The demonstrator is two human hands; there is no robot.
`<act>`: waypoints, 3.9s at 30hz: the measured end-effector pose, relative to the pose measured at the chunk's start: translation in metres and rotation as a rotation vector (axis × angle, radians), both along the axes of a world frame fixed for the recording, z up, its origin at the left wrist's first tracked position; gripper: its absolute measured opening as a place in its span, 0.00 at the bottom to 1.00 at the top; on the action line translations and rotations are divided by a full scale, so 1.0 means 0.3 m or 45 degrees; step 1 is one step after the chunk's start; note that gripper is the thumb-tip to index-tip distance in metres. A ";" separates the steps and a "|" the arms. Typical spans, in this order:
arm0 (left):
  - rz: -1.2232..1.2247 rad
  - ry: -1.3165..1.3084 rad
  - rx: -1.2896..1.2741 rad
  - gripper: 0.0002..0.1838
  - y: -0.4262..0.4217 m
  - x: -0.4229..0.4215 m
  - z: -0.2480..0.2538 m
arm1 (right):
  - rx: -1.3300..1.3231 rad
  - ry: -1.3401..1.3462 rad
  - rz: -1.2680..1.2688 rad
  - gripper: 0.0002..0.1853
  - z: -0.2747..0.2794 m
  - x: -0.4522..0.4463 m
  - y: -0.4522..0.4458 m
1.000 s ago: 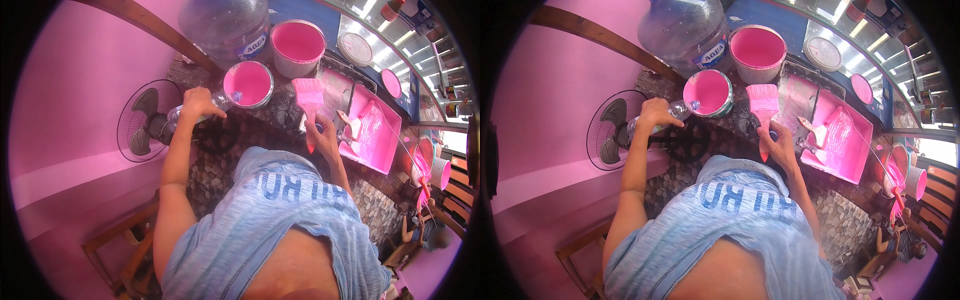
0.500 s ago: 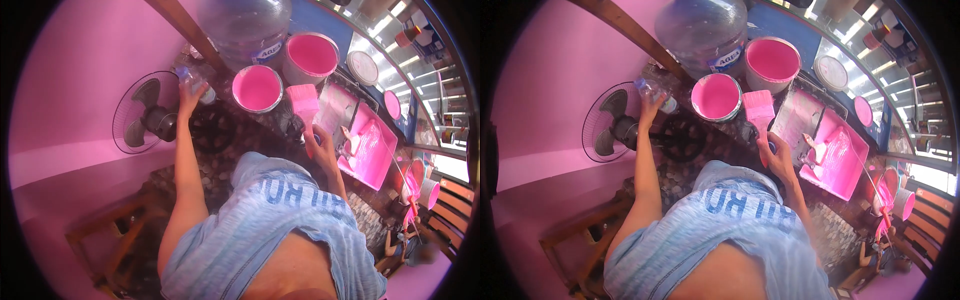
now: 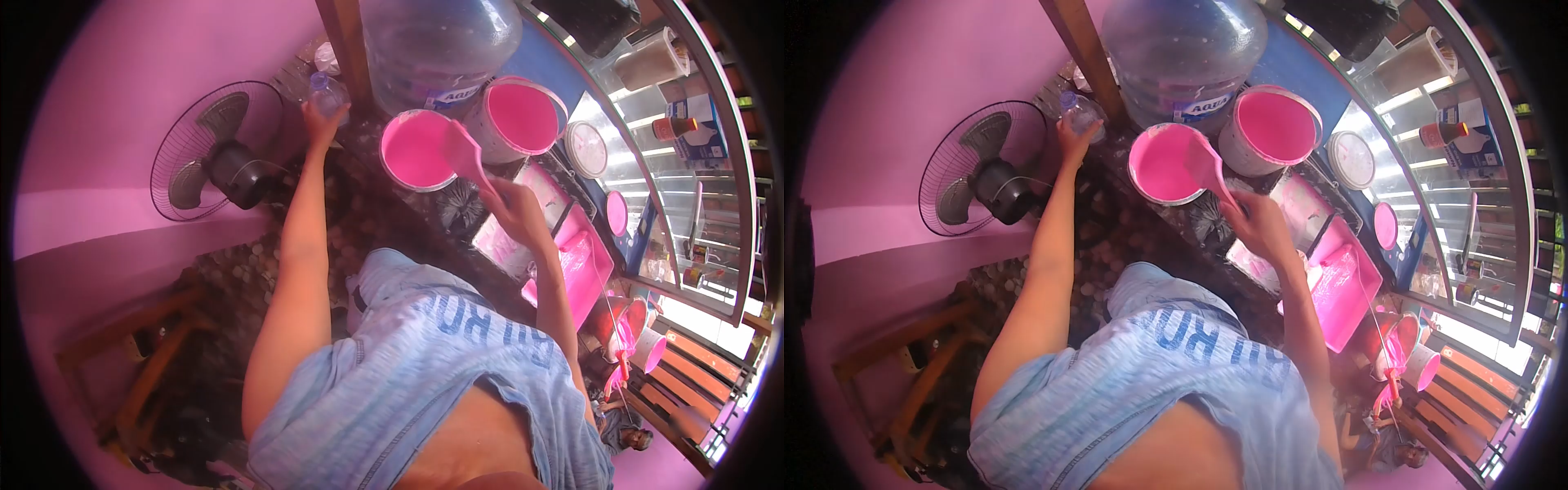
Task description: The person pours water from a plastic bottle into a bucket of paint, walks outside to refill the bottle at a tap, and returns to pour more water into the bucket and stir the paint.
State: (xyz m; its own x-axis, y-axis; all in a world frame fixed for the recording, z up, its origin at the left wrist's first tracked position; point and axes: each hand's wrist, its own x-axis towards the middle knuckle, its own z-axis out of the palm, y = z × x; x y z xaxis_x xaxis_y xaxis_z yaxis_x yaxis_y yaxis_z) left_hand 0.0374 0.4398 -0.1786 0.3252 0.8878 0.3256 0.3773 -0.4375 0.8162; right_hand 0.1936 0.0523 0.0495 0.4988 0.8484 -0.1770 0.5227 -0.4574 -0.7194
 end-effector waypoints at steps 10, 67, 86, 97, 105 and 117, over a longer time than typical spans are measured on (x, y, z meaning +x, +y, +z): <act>0.014 -0.202 -0.245 0.57 -0.042 -0.030 0.029 | -0.041 -0.529 0.794 0.13 -0.311 0.109 0.412; 0.469 -0.159 0.054 0.45 -0.397 0.166 -0.034 | 0.218 -0.795 0.746 0.10 -0.496 0.101 0.532; 0.416 -0.201 0.024 0.46 -0.425 0.160 -0.009 | -0.288 -0.332 0.667 0.12 -0.287 0.161 0.462; 0.377 -0.226 0.016 0.45 -0.438 0.148 -0.008 | 0.126 -0.627 0.978 0.06 -0.461 0.084 0.424; 0.390 -0.234 0.021 0.45 -0.439 0.163 0.002 | 0.128 -0.832 0.813 0.05 -0.475 0.043 0.471; 0.377 -0.178 0.001 0.46 -0.439 0.163 0.000 | -0.153 -0.836 0.617 0.10 -0.444 0.113 0.434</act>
State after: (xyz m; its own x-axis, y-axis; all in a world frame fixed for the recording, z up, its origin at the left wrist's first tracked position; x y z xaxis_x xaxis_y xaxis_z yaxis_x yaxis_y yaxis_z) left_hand 0.0862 0.3081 -0.1787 0.0055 0.9370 0.3493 0.3727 -0.3260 0.8688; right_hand 0.2275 0.1825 -0.0836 0.1158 0.9900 -0.0804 0.9790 -0.1275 -0.1592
